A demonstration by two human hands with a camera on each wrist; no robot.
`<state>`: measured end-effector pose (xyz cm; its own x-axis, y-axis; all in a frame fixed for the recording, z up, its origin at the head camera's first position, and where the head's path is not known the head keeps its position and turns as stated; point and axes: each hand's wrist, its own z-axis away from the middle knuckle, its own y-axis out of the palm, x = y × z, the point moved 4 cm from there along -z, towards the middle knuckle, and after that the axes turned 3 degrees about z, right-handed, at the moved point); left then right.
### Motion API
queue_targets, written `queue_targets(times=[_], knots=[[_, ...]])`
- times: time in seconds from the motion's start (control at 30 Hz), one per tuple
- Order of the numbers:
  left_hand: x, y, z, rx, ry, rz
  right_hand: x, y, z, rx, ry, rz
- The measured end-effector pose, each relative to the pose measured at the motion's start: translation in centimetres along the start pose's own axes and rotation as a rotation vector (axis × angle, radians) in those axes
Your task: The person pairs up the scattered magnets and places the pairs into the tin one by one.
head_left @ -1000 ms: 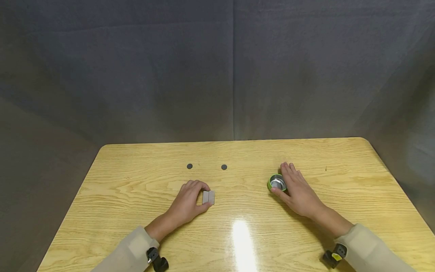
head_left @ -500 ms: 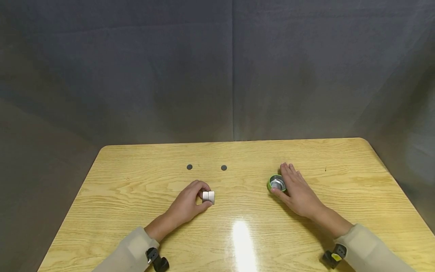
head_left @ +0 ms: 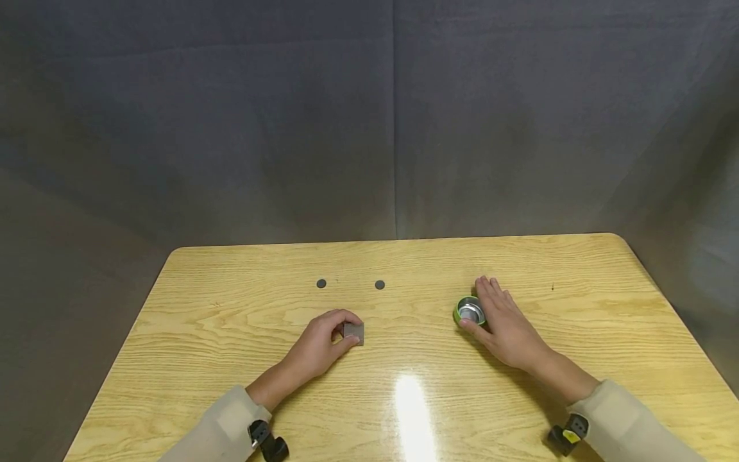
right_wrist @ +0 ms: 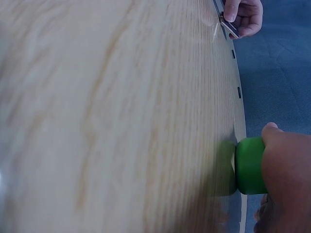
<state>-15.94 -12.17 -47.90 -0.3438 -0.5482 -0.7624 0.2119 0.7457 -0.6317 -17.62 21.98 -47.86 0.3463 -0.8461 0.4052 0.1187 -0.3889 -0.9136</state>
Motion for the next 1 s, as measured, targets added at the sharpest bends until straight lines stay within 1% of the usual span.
queue_targets(times=[0.27, 0.43, 0.57, 0.73, 1.0], knots=[[0.18, -0.11, 0.07, -0.046, -0.045, 0.078, 0.04, 0.02, -0.01, -0.002, -0.002, -0.005], [0.06, -0.35, -0.06, -0.045, -0.053, 0.113, 0.02, -0.01, -0.03, -0.003, -0.001, -0.008], [0.11, -0.57, -0.14, -0.044, -0.086, 0.192, 0.03, -0.03, -0.05, -0.001, -0.001, -0.012], [0.3, -0.46, -0.17, -0.007, -0.135, 0.283, 0.15, -0.1, -0.04, -0.002, -0.002, -0.012], [-0.23, -0.2, -0.32, 0.061, -0.143, 0.351, 0.28, -0.12, 0.01, -0.012, -0.005, -0.018]])
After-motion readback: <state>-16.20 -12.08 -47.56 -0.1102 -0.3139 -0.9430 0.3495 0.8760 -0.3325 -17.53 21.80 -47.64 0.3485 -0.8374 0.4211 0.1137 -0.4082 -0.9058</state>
